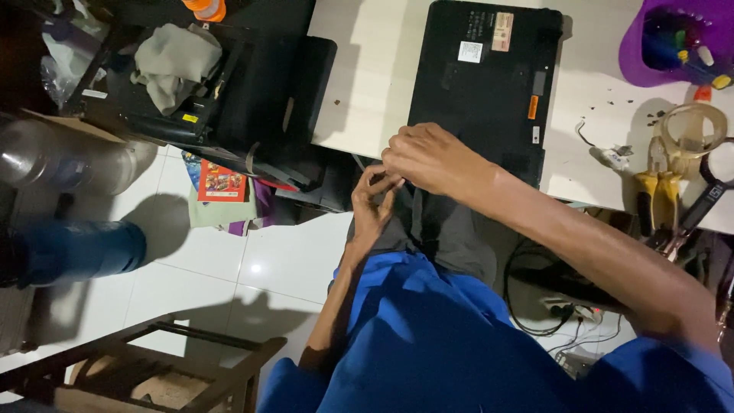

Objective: Disassembling a laptop by removing screws from the back panel and prying the casing open.

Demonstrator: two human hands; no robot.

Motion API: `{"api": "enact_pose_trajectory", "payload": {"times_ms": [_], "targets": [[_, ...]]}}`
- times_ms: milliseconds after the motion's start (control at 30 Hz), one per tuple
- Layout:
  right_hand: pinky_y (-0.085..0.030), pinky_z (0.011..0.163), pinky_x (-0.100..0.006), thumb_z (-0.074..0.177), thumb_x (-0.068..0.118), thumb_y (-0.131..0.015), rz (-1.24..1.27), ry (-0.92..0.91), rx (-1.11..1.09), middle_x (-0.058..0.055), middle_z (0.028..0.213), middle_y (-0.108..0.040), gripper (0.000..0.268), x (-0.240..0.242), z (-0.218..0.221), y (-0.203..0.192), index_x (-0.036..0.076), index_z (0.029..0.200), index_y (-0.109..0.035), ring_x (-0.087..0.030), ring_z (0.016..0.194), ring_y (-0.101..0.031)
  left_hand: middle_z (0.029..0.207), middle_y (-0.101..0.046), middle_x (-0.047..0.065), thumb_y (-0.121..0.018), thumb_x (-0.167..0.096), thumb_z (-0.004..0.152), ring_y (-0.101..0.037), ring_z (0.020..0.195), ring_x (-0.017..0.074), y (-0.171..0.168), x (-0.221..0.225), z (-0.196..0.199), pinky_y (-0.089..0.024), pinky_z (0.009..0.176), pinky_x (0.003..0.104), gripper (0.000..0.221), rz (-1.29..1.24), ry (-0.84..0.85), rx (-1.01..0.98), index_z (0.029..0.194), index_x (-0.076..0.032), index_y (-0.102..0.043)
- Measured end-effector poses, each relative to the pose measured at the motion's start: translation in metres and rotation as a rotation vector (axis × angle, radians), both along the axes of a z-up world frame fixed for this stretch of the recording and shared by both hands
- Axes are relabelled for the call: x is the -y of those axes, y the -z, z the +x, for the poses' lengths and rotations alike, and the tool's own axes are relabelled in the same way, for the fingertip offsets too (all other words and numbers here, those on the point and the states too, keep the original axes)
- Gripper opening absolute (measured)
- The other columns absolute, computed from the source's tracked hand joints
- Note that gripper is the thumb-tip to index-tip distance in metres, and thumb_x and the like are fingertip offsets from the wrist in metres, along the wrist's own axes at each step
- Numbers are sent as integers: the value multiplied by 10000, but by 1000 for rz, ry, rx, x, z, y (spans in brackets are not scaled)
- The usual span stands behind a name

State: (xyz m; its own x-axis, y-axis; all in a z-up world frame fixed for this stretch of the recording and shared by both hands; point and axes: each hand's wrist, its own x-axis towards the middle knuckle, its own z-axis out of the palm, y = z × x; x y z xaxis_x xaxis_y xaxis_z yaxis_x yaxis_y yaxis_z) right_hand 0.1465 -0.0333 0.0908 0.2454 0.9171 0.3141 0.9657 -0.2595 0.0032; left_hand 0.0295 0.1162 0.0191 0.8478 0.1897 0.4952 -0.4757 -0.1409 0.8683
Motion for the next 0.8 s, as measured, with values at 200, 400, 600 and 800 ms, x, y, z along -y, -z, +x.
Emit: {"api": "enact_pose_trajectory", "payload": {"times_ms": [200, 400, 600, 800], "targets": [[-403, 610, -407, 909, 287, -667, -82, 36, 79, 47, 648, -418, 310, -6, 2, 1, 200, 712, -445, -246, 635, -478, 1078, -678, 177, -779, -96, 933, -655, 904, 308, 18, 3, -2, -534, 809, 424, 209, 14, -78, -104, 1133, -156, -798], [-373, 528, -404, 864, 253, -689, -61, 35, 55, 18, 581, -383, 357, -13, 3, 8, 210, 677, -389, -252, 564, -454, 1148, -695, 184, -779, -68, 931, -677, 993, 329, 33, 5, -3, -531, 896, 452, 257, -54, -73, -100, 1161, -182, -791], [-406, 546, -411, 962, 301, -578, -35, 25, 68, 3, 617, -412, 301, -8, -1, 12, 197, 737, -408, -285, 602, -513, 1081, -699, 170, -782, -35, 924, -668, 902, 316, 21, 3, -4, -553, 856, 459, 227, -39, -78, -104, 1132, -124, -798], [-423, 550, -409, 941, 309, -568, -51, 62, 140, -2, 697, -441, 202, -9, 3, 43, 211, 824, -435, -279, 657, -531, 1054, -701, 173, -793, -35, 910, -684, 916, 313, 10, 4, -4, -563, 857, 463, 207, -17, -87, -87, 1106, -100, -800]]}}
